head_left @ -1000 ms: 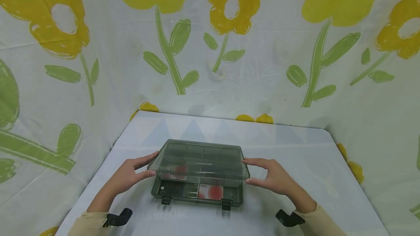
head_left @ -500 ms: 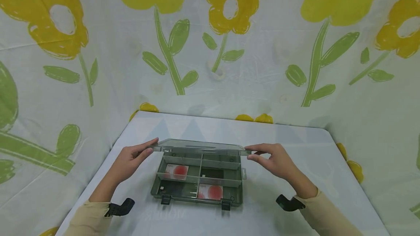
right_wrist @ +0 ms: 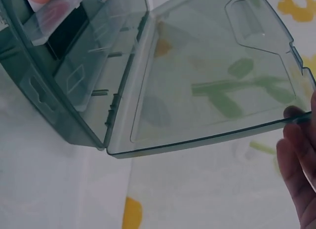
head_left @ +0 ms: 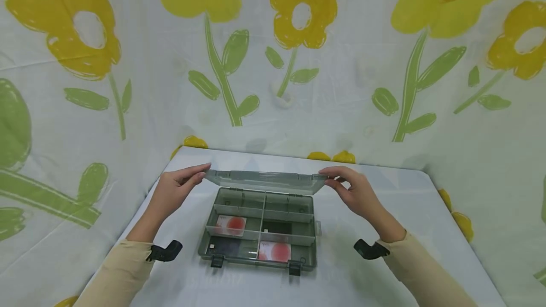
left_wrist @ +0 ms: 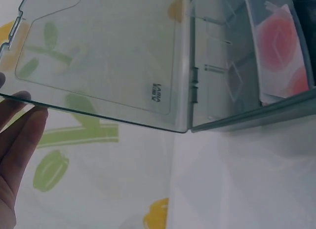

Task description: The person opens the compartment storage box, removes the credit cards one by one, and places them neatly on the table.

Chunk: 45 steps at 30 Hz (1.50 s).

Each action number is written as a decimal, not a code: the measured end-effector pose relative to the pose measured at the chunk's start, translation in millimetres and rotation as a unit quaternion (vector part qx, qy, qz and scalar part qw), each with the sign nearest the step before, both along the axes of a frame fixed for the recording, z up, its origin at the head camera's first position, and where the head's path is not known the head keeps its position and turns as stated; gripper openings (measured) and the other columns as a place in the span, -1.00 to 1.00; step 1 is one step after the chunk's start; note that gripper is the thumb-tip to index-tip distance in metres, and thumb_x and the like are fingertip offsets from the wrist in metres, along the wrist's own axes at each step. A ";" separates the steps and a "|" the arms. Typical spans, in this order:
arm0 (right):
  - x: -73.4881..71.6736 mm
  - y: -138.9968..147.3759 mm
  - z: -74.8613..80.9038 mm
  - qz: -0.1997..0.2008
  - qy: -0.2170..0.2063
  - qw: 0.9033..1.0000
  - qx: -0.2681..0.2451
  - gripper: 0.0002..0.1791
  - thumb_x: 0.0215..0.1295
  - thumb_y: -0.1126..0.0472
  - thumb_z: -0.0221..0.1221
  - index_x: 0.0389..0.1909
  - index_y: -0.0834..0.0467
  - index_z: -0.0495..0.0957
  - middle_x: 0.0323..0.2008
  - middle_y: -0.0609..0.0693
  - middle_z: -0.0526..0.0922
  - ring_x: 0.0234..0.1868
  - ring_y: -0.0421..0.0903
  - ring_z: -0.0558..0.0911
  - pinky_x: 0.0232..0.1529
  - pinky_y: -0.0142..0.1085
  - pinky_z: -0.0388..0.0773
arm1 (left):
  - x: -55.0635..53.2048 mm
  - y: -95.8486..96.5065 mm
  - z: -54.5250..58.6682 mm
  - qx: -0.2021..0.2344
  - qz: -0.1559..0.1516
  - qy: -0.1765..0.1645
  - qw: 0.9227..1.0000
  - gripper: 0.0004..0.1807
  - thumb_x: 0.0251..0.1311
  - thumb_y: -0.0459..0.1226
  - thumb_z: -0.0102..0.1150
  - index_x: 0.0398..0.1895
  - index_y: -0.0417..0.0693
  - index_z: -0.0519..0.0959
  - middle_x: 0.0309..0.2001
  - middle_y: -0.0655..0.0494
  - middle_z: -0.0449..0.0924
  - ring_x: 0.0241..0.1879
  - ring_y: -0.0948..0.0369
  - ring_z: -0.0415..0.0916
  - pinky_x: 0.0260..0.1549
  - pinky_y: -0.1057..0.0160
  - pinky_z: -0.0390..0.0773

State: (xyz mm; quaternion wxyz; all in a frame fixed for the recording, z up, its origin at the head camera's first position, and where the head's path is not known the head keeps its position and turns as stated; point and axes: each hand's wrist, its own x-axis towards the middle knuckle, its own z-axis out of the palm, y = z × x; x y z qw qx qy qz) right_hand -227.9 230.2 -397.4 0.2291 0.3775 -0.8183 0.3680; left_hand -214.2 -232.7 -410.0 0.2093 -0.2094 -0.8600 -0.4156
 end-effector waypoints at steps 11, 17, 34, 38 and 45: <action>-16.3 -1.9 2.5 -0.010 0.003 0.999 -0.030 -0.60 0.20 0.55 0.32 0.02 0.17 0.73 -0.10 0.02 0.77 -0.12 -0.04 0.70 -0.06 -0.59 0.59 | -18.0 9.7 13.7 0.071 0.016 0.017 0.997 -0.75 0.29 -0.43 0.33 0.02 -0.16 0.76 -0.06 -0.04 0.77 -0.09 0.64 0.58 -0.15 0.66 0.59; -25.3 -4.0 -4.3 -0.035 -0.024 0.998 -0.036 -0.57 0.27 0.51 0.30 0.13 0.15 0.67 0.02 0.04 0.74 -0.07 0.01 0.72 -0.02 -0.55 0.63 | -26.9 10.3 9.5 0.064 0.008 -0.008 0.998 -0.69 0.42 -0.30 0.23 0.18 -0.10 0.68 0.09 0.00 0.71 0.01 0.60 0.55 -0.07 0.67 0.54; -50.0 -22.7 -31.8 -0.111 -0.064 0.991 -0.046 -0.18 0.33 0.55 0.22 0.53 -0.05 0.29 0.17 0.17 0.62 -0.03 0.14 0.75 -0.02 -0.05 0.75 | -54.1 12.7 -5.7 0.028 -0.061 -0.127 0.990 -0.14 0.49 -0.21 0.14 0.66 0.36 -0.11 0.54 -0.20 0.13 0.41 -0.17 0.31 0.32 -0.19 0.45; -53.3 -25.1 -39.8 -0.134 -0.063 0.989 -0.024 -0.07 0.34 0.52 0.22 0.62 -0.07 0.09 0.23 0.21 0.58 -0.05 0.15 0.75 -0.02 0.03 0.75 | -58.6 13.0 -7.6 0.038 -0.071 -0.140 0.987 -0.13 0.50 -0.20 0.13 0.65 0.45 -0.15 0.55 -0.20 0.12 0.44 -0.18 0.26 0.36 -0.22 0.38; -55.2 -26.6 -53.9 -0.149 -0.067 0.987 -0.009 0.02 0.38 0.50 0.21 0.67 -0.04 -0.14 0.34 0.22 0.50 -0.09 0.13 0.77 -0.15 0.02 0.77 | -63.2 16.3 -14.7 0.048 -0.075 -0.165 0.982 -0.10 0.52 -0.15 0.11 0.66 0.43 -0.25 0.55 -0.26 0.07 0.46 -0.22 0.21 0.36 -0.26 0.35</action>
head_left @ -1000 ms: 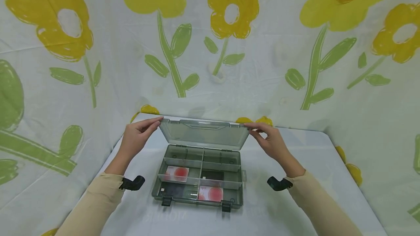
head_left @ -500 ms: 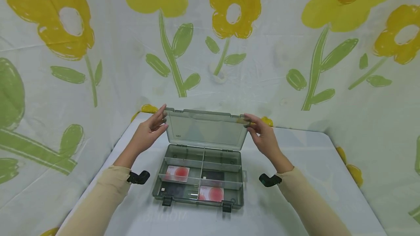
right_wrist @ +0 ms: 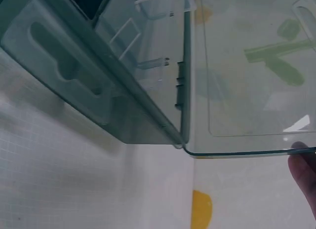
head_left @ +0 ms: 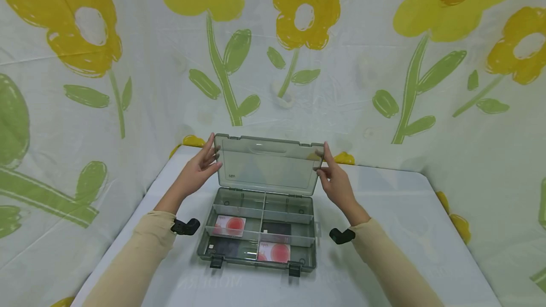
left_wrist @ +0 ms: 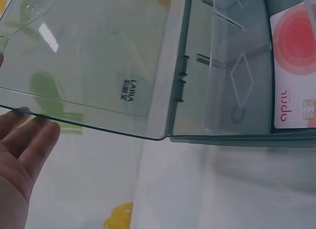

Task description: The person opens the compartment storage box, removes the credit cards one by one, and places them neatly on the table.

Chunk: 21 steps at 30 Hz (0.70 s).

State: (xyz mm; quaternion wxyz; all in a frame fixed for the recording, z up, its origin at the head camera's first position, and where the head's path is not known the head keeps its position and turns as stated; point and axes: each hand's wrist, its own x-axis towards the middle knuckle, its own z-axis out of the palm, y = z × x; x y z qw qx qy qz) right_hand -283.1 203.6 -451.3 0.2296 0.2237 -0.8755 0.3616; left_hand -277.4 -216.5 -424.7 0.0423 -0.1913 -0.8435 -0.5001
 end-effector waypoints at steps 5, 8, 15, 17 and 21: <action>-2.5 -0.3 -10.5 0.003 -0.021 1.000 -0.001 0.08 0.38 0.50 0.20 0.67 -0.09 -0.25 0.39 0.26 0.43 -0.08 0.13 0.76 -0.14 0.01 0.78 | -3.7 -0.4 -12.6 -0.007 0.004 -0.031 0.999 -0.10 0.52 -0.14 0.10 0.65 0.43 -0.27 0.55 -0.28 0.07 0.45 -0.23 0.21 0.34 -0.26 0.37; -4.3 0.0 -17.6 0.006 -0.036 0.999 -0.002 0.11 0.37 0.50 0.21 0.67 -0.11 -0.28 0.41 0.28 0.40 -0.07 0.13 0.76 -0.12 -0.01 0.78 | -5.1 -0.8 -19.4 -0.011 0.002 -0.040 0.999 -0.10 0.53 -0.19 0.08 0.66 0.38 -0.28 0.55 -0.32 0.05 0.45 -0.25 0.20 0.34 -0.28 0.37; -4.9 2.0 -32.4 0.009 -0.078 0.997 0.002 0.15 0.36 0.49 0.22 0.66 -0.15 -0.33 0.51 0.19 0.26 -0.05 0.13 0.75 -0.08 -0.02 0.77 | -10.5 -1.2 -33.0 -0.006 -0.011 -0.055 0.998 -0.13 0.55 -0.24 0.05 0.66 0.33 -0.27 0.54 -0.37 0.04 0.47 -0.25 0.15 0.38 -0.28 0.30; -5.2 1.9 -35.3 0.010 -0.089 0.996 0.003 0.15 0.38 0.48 0.21 0.66 -0.17 -0.35 0.53 0.15 0.22 -0.04 0.14 0.75 -0.09 -0.03 0.78 | -11.9 -1.9 -37.6 -0.010 -0.010 -0.056 0.998 -0.14 0.55 -0.26 0.03 0.67 0.31 -0.26 0.53 -0.36 0.07 0.47 -0.25 0.16 0.38 -0.28 0.31; -5.3 2.3 -42.6 0.020 -0.110 0.994 0.006 0.16 0.38 0.50 0.20 0.66 -0.19 -0.36 0.55 0.06 0.20 -0.05 0.13 0.75 -0.15 -0.10 0.79 | -13.1 -3.2 -46.8 -0.031 -0.001 -0.062 0.998 -0.17 0.57 -0.30 -0.01 0.67 0.28 -0.23 0.50 -0.32 0.17 0.43 -0.23 0.24 0.36 -0.27 0.35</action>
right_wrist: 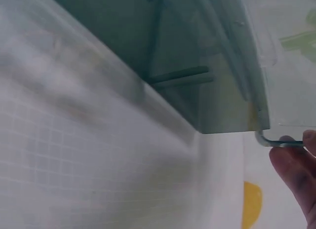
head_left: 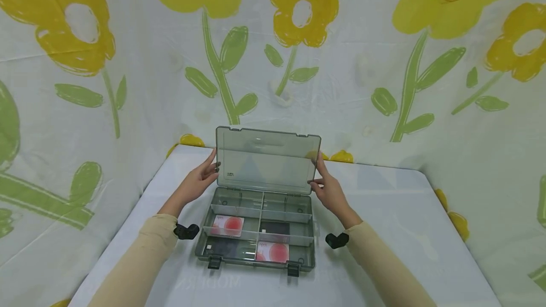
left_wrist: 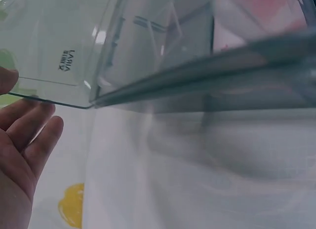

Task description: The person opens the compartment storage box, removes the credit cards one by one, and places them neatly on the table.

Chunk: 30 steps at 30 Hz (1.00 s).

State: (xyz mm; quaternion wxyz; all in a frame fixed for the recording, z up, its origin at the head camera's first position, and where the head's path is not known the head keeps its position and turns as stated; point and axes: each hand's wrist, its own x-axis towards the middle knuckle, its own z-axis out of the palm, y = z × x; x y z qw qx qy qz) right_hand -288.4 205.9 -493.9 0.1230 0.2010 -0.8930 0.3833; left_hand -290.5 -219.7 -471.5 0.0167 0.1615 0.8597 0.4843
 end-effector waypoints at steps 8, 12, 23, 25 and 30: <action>-0.5 0.0 -12.9 0.019 -0.056 0.998 -0.020 0.21 0.37 0.55 0.17 0.64 -0.26 -0.43 0.57 -0.01 0.16 -0.07 0.07 0.76 -0.18 -0.27 0.78 | -2.4 -3.0 -13.8 -0.027 -0.005 -0.008 1.000 -0.23 0.58 -0.37 -0.11 0.68 0.16 -0.20 0.51 -0.31 0.13 0.39 -0.26 0.29 0.36 -0.27 0.35; -1.8 0.0 -15.8 0.027 -0.076 0.996 -0.031 0.22 0.36 0.57 0.16 0.64 -0.27 -0.42 0.59 0.02 0.12 -0.06 0.08 0.75 -0.13 -0.27 0.78 | -1.9 -5.2 -17.1 -0.043 -0.013 -0.023 0.999 -0.24 0.57 -0.38 -0.11 0.67 0.10 -0.19 0.56 -0.28 0.03 0.37 -0.27 0.32 0.35 -0.29 0.37; -1.5 -1.4 -22.0 0.032 -0.111 0.993 -0.034 0.13 0.39 0.53 0.17 0.66 -0.13 -0.37 0.61 0.11 0.00 0.02 0.11 0.72 0.01 -0.10 0.74 | -0.5 -7.2 -24.1 -0.069 -0.026 -0.062 0.995 -0.20 0.56 -0.25 0.00 0.67 -0.01 -0.19 0.62 -0.23 -0.16 0.38 -0.25 0.32 0.32 -0.34 0.37; -1.8 -1.4 -23.0 0.032 -0.114 0.992 -0.037 0.13 0.38 0.54 0.17 0.66 -0.12 -0.35 0.60 0.09 0.03 0.02 0.11 0.72 0.01 -0.12 0.74 | -0.2 -7.1 -23.8 -0.066 -0.030 -0.071 0.995 -0.20 0.56 -0.24 0.01 0.67 -0.04 -0.19 0.62 -0.22 -0.18 0.40 -0.25 0.29 0.34 -0.34 0.35; -1.9 -1.2 -24.2 0.033 -0.117 0.992 -0.036 0.10 0.38 0.54 0.16 0.66 -0.07 -0.33 0.60 0.11 0.05 0.00 0.11 0.72 -0.12 -0.23 0.73 | -1.0 -5.8 -24.6 -0.057 -0.037 -0.086 0.994 -0.18 0.55 -0.23 0.02 0.66 -0.07 -0.21 0.63 -0.18 -0.23 0.42 -0.25 0.25 0.37 -0.34 0.31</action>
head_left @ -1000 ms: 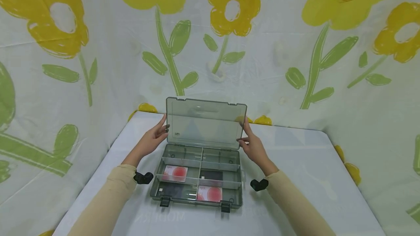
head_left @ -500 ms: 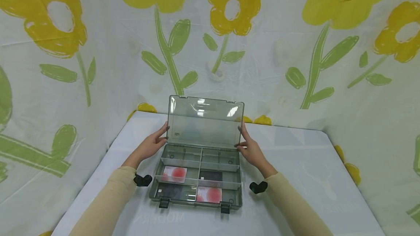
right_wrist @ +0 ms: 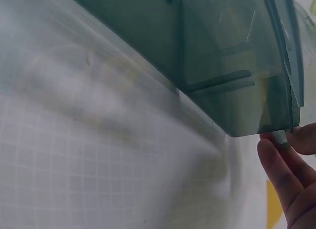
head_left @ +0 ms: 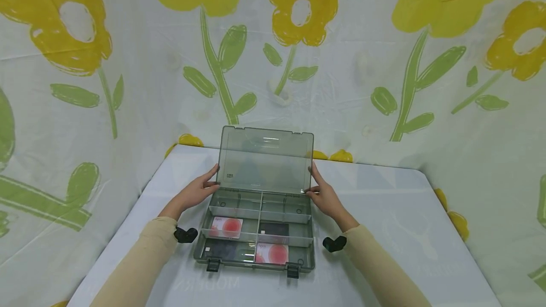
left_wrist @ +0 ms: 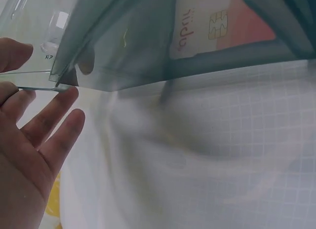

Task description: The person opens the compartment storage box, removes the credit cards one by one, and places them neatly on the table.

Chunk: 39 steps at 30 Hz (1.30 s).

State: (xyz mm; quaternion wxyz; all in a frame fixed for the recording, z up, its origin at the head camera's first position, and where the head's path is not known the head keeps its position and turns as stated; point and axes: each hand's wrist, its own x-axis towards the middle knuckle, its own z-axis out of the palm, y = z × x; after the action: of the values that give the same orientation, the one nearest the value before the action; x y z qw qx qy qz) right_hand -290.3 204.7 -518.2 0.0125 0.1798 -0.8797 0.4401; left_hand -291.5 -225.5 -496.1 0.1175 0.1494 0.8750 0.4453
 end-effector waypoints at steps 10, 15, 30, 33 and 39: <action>1.4 -1.1 3.2 0.003 -0.033 0.999 0.005 -0.02 0.44 0.46 0.14 0.66 0.04 -0.25 0.59 0.14 0.07 0.05 0.10 0.70 -0.13 -0.18 0.66 | -6.2 1.5 -5.4 -0.014 -0.004 -0.024 1.000 -0.16 0.55 -0.14 0.01 0.66 -0.10 -0.22 0.62 -0.24 -0.20 0.45 -0.27 0.19 0.39 -0.37 0.25; 0.9 0.6 2.3 0.013 -0.043 0.999 0.002 -0.08 0.48 0.43 0.11 0.65 0.12 -0.23 0.59 0.19 0.06 0.15 0.16 0.64 0.14 0.07 0.64 | -7.0 3.3 -4.6 -0.011 -0.003 -0.046 0.999 -0.16 0.56 -0.12 -0.02 0.66 -0.11 -0.24 0.62 -0.25 -0.19 0.45 -0.26 0.19 0.42 -0.38 0.19; -6.4 3.5 -1.6 -0.008 -0.143 0.990 -0.006 -0.23 0.55 0.32 0.05 0.64 0.18 -0.09 0.58 0.22 0.08 0.35 0.24 0.46 0.32 0.16 0.49 | -10.0 3.9 -8.6 -0.010 -0.002 -0.076 0.997 -0.22 0.60 -0.02 -0.17 0.65 -0.13 -0.20 0.63 -0.19 -0.27 0.58 -0.23 -0.27 0.53 -0.33 -0.14; -5.5 3.6 -1.6 -0.005 -0.155 0.988 -0.014 -0.25 0.56 0.32 0.04 0.63 0.22 -0.08 0.57 0.25 0.09 0.37 0.26 0.44 0.31 0.15 0.50 | -11.1 3.8 -10.4 -0.011 0.001 -0.086 0.996 -0.22 0.59 0.00 -0.19 0.66 -0.13 -0.19 0.63 -0.19 -0.28 0.59 -0.21 -0.35 0.53 -0.33 -0.18; -2.8 4.6 -2.1 -0.003 -0.161 0.987 -0.014 -0.30 0.58 0.29 0.04 0.61 0.27 -0.02 0.54 0.29 0.14 0.38 0.30 0.41 0.33 0.16 0.48 | -13.2 4.8 -13.0 -0.018 0.004 -0.101 0.995 -0.21 0.59 0.03 -0.21 0.66 -0.12 -0.19 0.63 -0.20 -0.29 0.58 -0.22 -0.36 0.52 -0.34 -0.19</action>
State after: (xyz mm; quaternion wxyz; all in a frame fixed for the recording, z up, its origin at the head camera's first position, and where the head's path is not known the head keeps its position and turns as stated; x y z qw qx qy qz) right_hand -293.1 209.3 -520.3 -0.1250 0.1040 -0.8644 0.4758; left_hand -304.7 -220.6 -509.1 0.2062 0.0984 0.8672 0.4424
